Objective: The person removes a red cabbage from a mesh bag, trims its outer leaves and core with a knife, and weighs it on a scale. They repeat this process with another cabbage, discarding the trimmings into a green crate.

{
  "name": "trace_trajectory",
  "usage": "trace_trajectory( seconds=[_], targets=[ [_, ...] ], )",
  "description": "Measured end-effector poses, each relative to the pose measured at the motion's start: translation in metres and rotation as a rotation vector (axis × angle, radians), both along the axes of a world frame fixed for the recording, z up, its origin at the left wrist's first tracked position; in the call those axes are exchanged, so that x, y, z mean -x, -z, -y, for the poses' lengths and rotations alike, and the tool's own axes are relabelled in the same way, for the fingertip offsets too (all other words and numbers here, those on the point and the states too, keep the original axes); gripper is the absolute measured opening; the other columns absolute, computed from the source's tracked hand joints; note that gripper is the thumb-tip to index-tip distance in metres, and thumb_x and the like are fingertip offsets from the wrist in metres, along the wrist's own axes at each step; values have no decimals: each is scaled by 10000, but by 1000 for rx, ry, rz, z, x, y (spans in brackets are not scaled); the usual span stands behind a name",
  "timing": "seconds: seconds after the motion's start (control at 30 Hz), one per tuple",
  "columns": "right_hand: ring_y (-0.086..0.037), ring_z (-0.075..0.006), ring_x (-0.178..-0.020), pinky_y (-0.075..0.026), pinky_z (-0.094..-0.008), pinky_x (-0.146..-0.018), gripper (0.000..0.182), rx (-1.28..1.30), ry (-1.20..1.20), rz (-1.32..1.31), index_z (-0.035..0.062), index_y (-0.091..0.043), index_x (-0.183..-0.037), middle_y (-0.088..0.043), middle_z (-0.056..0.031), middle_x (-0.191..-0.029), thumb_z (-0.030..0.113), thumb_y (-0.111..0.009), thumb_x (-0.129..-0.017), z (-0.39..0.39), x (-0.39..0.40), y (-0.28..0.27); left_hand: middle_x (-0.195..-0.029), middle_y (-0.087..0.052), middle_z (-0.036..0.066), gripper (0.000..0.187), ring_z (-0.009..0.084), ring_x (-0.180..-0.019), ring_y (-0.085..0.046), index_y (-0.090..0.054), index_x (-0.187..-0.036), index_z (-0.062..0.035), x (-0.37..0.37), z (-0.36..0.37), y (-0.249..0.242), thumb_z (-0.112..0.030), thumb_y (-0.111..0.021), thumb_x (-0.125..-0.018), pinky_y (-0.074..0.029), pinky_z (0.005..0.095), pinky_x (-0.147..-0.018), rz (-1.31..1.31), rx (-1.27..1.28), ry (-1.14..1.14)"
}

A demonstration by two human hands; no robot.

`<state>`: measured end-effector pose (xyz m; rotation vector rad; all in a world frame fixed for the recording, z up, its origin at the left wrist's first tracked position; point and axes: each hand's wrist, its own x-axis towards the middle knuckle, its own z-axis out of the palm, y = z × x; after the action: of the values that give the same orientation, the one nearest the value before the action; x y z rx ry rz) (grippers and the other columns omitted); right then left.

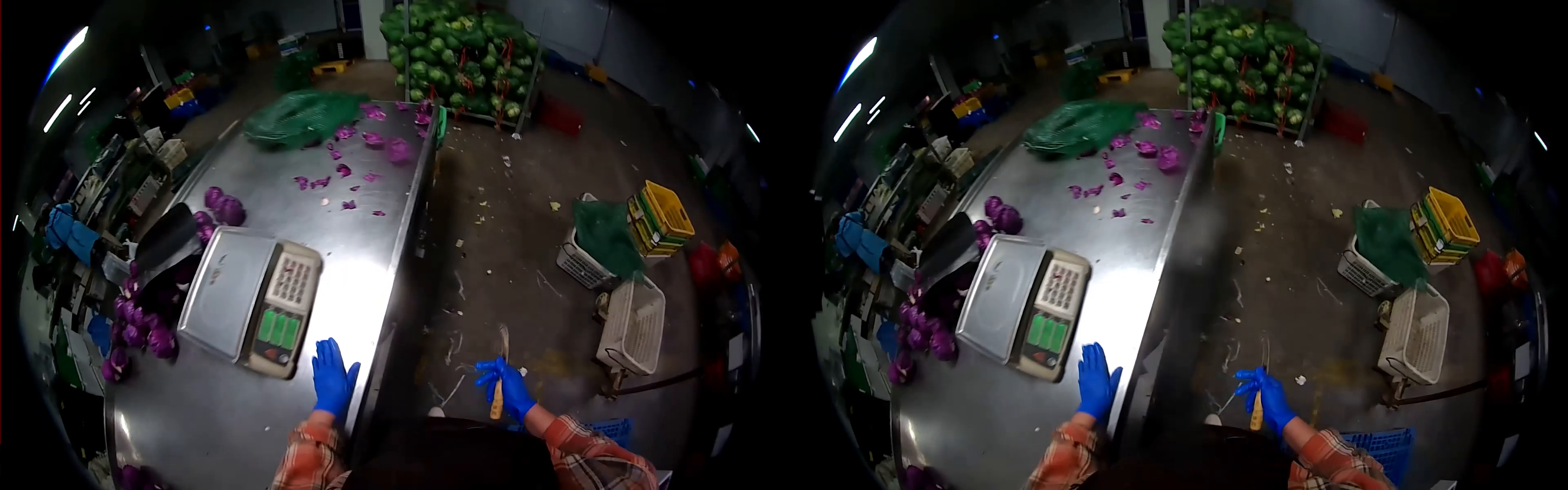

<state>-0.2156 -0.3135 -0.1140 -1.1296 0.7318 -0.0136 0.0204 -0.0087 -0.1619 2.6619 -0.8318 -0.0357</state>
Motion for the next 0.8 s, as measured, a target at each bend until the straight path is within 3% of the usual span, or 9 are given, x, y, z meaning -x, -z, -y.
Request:
trace_trajectory(
  seconds=[0.23, 0.37, 0.47, 0.53, 0.6, 0.7, 0.73, 0.77, 0.8],
  targets=[
    [-525, -151, -482, -450, -281, -474, 526, -60, 154, -101, 46, -621, -1133, -671, -114, -778, 472, -342, -1006, 111, -97, 35, -1495, -187, 330, 862, 423, -1424, -137, -215, -1422, 126, -134, 156, 34, -432, -590, -882, -118, 501, -1152, 72, 34, -240],
    [-515, -146, -479, -443, -284, -465, 509, -60, 105, -186, 80, -632, -1113, -659, -100, -752, 490, -356, -994, 180, -164, 49, -1492, -174, 330, 963, 453, -1412, -121, -223, -1415, 122, -219, 236, 49, -500, -650, -816, -133, 501, -1144, 110, 202, -315],
    [-499, -139, -464, -427, -282, -438, 501, 39, 88, -190, 84, -628, -1111, -646, -87, -734, 491, -363, -990, 237, -223, 40, -1482, -182, 324, 993, 468, -1402, -130, -237, -1405, 111, -303, 302, 32, -535, -664, -785, -155, 527, -1127, 117, 295, -452],
    [-482, -132, -441, -425, -291, -420, 511, 65, 97, -167, 86, -617, -1127, -650, -86, -740, 506, -361, -989, 288, -255, 31, -1468, -221, 304, 909, 451, -1398, -156, -308, -1363, 97, -358, 344, 22, -505, -672, -786, -200, 555, -1099, 141, 185, -506],
    [-489, -130, -456, -429, -288, -428, 516, 116, 82, -208, 87, -611, -1134, -650, -84, -748, 514, -364, -985, 327, -287, 15, -1444, -280, 299, 880, 446, -1385, -207, -330, -1367, 66, -413, 379, 13, -518, -654, -795, -209, 565, -1093, 23, 279, -504],
    [-495, -129, -476, -433, -290, -442, 514, 174, 72, -288, 91, -619, -1120, -648, -87, -751, 527, -389, -972, 372, -336, 13, -1419, -374, 264, 761, 433, -1332, -335, -397, -1384, -5, -489, 423, 0, -483, -624, -838, -265, 511, -1091, -75, 428, -300],
    [-500, -133, -476, -428, -284, -440, 499, 124, 41, -291, 90, -624, -1114, -649, -87, -747, 505, -382, -980, 385, -355, 17, -1369, -416, 201, 558, 352, -1222, -451, -456, -1343, -35, -503, 436, -15, -363, -584, -910, -401, 406, -1004, -172, 611, -255],
    [-505, -137, -476, -424, -278, -438, 485, 73, 26, -300, 90, -630, -1109, -650, -87, -743, 484, -375, -987, 397, -369, 22, -1386, -420, 212, 562, 321, -1261, -439, -437, -1367, -36, -518, 436, 3, -354, -565, -921, -360, 382, -1041, -367, 883, -296],
    [-509, -141, -476, -419, -272, -436, 472, 22, 30, -315, 89, -635, -1104, -651, -88, -740, 463, -369, -994, 411, -375, 27, -1383, -424, 210, 557, 319, -1258, -443, -439, -1366, -35, -520, 432, 9, -351, -560, -923, -361, 381, -1041, -393, 952, -335]
  ],
)
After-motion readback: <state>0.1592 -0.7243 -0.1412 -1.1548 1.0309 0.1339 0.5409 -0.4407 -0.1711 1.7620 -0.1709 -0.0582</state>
